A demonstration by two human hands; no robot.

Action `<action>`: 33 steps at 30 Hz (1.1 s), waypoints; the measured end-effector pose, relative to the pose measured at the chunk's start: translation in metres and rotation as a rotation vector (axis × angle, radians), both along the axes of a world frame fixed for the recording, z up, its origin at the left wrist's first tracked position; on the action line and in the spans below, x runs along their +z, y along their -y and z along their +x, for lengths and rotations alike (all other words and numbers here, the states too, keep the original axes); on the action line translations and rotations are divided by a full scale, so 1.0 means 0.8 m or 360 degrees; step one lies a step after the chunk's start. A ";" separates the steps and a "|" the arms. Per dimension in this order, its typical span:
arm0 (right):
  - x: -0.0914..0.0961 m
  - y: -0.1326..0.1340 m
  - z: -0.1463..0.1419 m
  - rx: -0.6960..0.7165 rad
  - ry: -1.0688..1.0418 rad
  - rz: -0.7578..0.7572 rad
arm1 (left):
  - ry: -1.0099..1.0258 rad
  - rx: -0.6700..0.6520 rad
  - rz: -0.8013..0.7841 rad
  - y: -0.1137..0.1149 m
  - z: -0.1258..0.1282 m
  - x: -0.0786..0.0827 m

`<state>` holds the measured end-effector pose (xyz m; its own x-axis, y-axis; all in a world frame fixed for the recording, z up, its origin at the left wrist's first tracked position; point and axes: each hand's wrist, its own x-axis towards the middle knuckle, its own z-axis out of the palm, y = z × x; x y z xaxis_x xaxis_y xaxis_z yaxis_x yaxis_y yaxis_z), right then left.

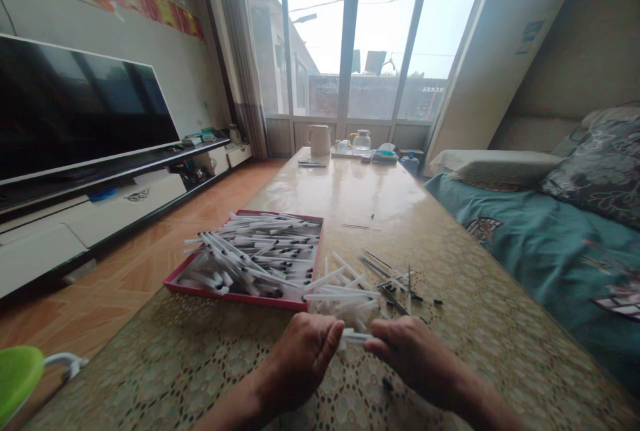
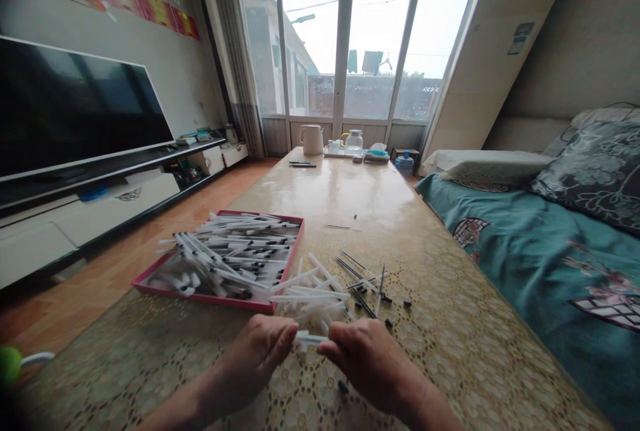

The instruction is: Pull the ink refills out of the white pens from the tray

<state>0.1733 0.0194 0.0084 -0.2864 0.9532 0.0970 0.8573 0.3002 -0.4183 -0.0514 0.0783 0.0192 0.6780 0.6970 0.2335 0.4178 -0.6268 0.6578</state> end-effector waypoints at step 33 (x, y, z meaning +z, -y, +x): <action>-0.005 -0.008 -0.013 -0.0297 -0.1299 -0.0350 | 0.1628 0.0520 -0.1715 -0.013 0.013 -0.012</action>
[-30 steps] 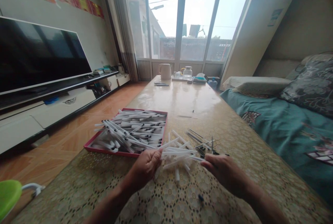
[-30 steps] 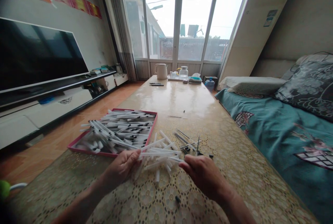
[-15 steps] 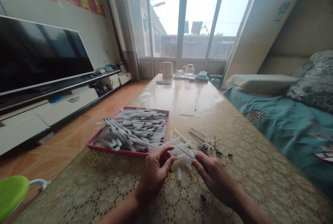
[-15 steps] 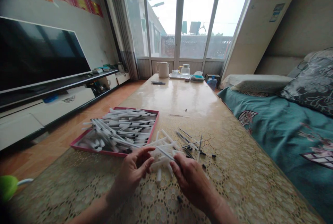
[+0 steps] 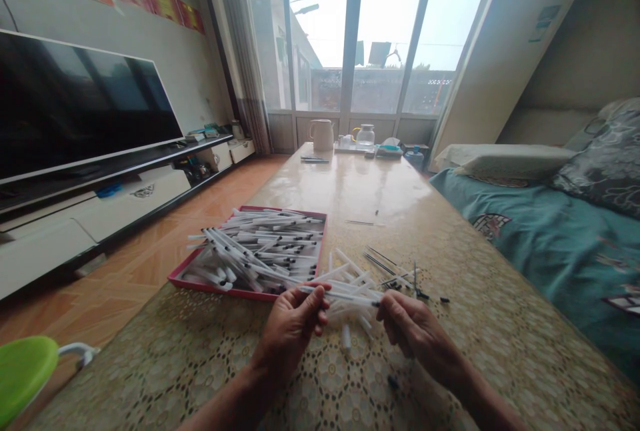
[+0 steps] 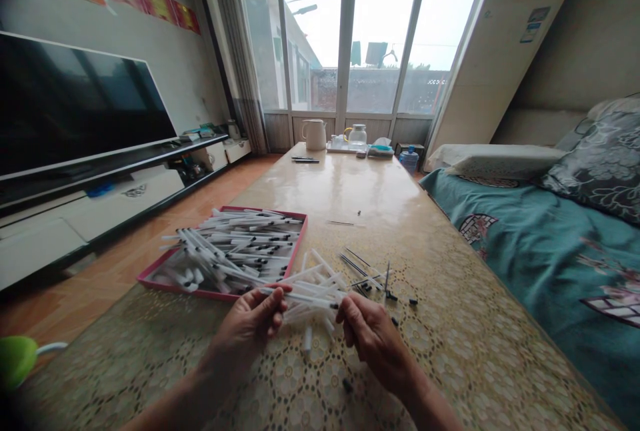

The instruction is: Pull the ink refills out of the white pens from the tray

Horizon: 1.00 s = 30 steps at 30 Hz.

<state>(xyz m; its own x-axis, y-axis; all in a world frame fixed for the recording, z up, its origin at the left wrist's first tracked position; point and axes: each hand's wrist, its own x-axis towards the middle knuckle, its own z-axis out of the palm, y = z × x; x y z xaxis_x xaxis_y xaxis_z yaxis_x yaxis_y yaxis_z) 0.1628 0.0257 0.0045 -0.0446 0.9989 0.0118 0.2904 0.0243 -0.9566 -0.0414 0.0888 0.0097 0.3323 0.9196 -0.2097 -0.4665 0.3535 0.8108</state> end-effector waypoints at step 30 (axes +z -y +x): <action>0.003 -0.002 -0.005 -0.0011 0.0085 0.0148 | -0.0060 -0.0016 0.0014 0.004 0.003 -0.006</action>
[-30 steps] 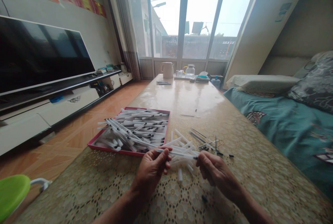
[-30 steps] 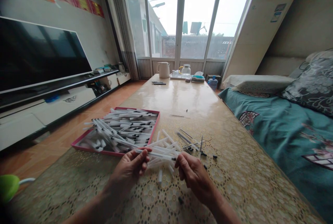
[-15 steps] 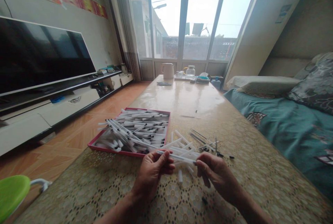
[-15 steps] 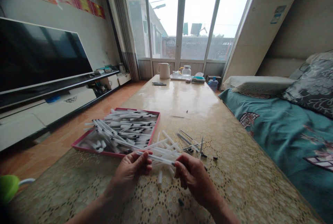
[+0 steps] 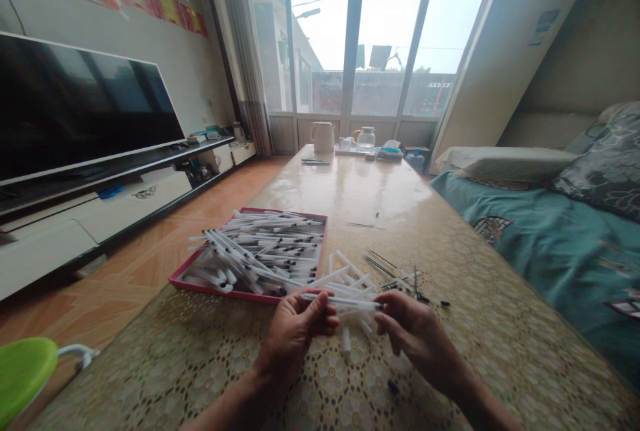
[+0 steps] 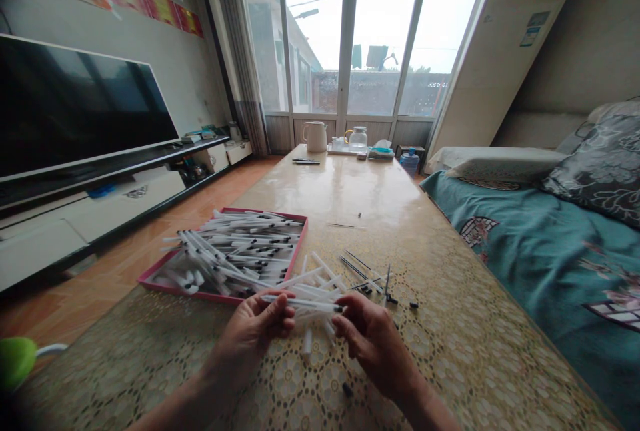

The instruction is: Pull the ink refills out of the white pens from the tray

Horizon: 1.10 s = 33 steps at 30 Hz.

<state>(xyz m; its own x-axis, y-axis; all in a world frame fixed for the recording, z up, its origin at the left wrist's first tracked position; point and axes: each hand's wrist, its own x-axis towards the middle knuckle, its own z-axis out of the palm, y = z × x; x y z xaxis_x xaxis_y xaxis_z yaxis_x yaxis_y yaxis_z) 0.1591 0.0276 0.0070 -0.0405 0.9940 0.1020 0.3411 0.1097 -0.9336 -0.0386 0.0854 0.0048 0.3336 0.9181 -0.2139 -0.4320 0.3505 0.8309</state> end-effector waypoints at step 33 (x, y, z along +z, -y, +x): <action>-0.008 -0.001 0.002 -0.0017 -0.0013 0.0004 | -0.0036 0.0033 0.0015 0.000 0.000 0.003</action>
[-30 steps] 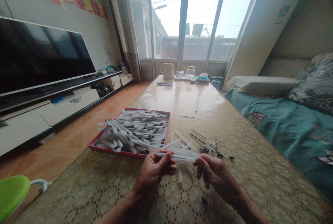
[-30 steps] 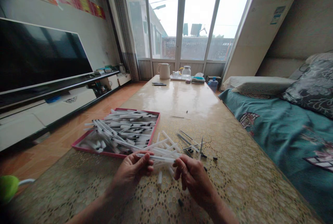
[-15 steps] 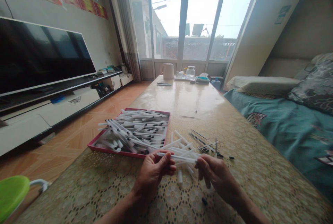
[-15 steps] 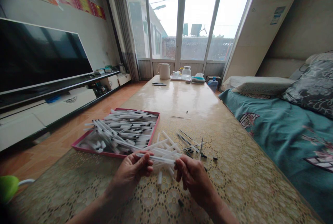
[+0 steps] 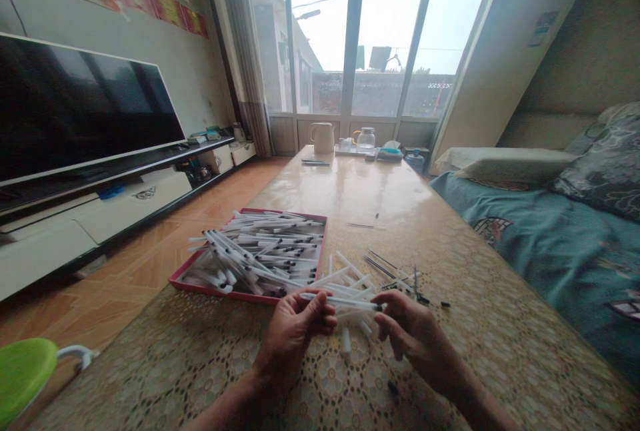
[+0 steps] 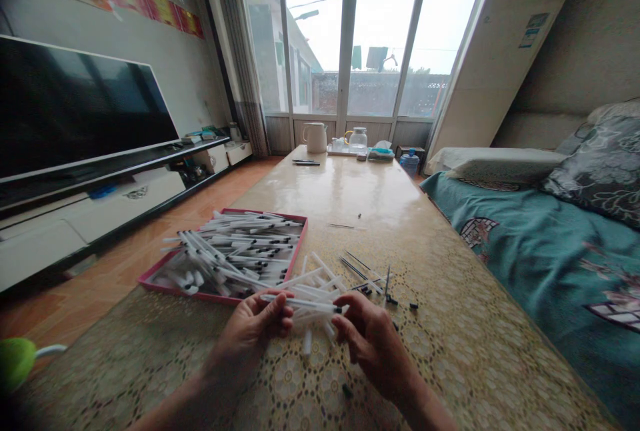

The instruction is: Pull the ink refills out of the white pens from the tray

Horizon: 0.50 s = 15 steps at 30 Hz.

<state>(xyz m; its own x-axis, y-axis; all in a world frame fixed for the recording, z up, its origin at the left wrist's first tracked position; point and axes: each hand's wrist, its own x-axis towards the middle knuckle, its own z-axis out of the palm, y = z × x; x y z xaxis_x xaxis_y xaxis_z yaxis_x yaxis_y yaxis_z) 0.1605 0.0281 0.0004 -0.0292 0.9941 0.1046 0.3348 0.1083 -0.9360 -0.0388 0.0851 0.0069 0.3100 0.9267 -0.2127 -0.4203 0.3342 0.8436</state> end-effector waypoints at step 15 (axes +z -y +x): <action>-0.003 0.000 0.000 0.0041 0.0009 -0.0016 | 0.0001 -0.0007 -0.0005 0.001 0.001 0.001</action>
<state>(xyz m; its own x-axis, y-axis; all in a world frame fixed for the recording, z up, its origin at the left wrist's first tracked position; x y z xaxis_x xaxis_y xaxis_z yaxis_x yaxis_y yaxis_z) 0.1606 0.0283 -0.0017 -0.0555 0.9940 0.0943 0.3374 0.1076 -0.9352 -0.0384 0.0844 0.0080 0.3141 0.9246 -0.2154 -0.4194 0.3387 0.8423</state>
